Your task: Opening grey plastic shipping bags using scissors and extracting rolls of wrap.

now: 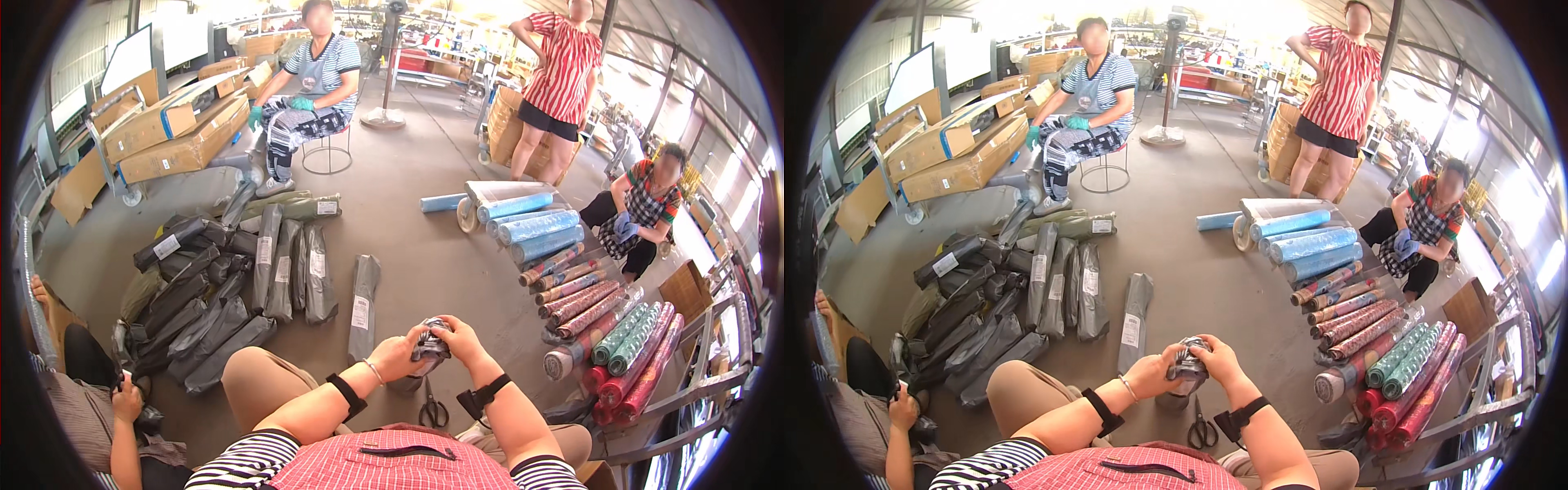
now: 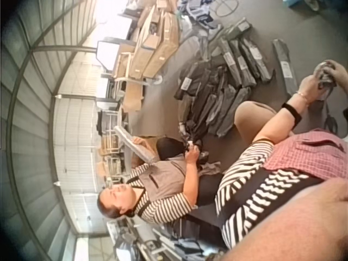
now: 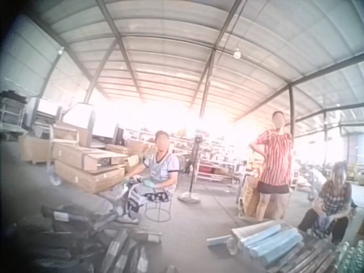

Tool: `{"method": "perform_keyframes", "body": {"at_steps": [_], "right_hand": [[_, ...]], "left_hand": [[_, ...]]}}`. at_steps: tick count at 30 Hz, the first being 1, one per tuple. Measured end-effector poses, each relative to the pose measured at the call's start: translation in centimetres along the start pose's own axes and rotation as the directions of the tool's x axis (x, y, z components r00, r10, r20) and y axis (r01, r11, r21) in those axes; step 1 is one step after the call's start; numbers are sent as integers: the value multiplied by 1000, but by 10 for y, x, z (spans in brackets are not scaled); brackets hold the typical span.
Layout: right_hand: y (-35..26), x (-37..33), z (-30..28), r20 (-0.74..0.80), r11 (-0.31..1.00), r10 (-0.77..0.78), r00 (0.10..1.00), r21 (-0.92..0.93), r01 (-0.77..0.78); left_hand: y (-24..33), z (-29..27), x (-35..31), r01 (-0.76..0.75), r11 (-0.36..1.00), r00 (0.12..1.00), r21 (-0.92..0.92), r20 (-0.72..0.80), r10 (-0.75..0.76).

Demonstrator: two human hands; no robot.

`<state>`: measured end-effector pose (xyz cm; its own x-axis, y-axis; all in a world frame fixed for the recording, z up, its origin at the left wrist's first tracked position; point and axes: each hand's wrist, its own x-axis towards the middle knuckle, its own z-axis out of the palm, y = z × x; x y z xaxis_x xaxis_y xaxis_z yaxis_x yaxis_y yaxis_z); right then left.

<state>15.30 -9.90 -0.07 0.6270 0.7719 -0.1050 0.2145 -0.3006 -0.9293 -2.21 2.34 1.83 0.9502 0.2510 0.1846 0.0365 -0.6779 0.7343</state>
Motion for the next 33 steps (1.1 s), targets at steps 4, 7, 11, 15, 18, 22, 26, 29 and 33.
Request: {"method": "perform_keyframes", "body": {"at_steps": [4, 7, 11, 15, 18, 22, 26, 29, 33], "right_hand": [[4, 9, -13, -70, 994, 69, 995, 85, -63], [-22, 2, -15, -11, 958, 232, 973, 175, -226], [-17, -1, -6, 6, 974, 191, 982, 120, -190], [-17, -6, 3, -44, 987, 144, 989, 77, -140], [12, 0, 10, -107, 999, 35, 994, -22, -37], [-1, -14, 24, -84, 996, -20, 996, -88, 12], [-12, -27, 37, -106, 984, -53, 993, -174, 34], [-23, -39, 44, -110, 978, -57, 992, -205, 34], [-11, -41, 47, -66, 985, -79, 995, -157, 68]], "left_hand": [[-2, 9, -4, -125, 987, 969, 103, 226, 99], [-2, 7, -11, -142, 967, 909, 211, 415, 43], [-15, 8, -12, 137, 924, 707, 357, 618, -344], [-22, 11, -8, 229, 894, 702, 385, 571, -426], [-19, 5, -1, 393, 902, 873, 179, 235, -427], [-32, 15, -2, 171, 962, 980, 211, -140, -144], [-41, 34, -5, 191, 943, 977, -274, -43, -210], [-62, 48, -15, 204, 936, 976, -286, -11, -216], [-67, 52, -20, 213, 910, 974, -355, 9, -225]]}}
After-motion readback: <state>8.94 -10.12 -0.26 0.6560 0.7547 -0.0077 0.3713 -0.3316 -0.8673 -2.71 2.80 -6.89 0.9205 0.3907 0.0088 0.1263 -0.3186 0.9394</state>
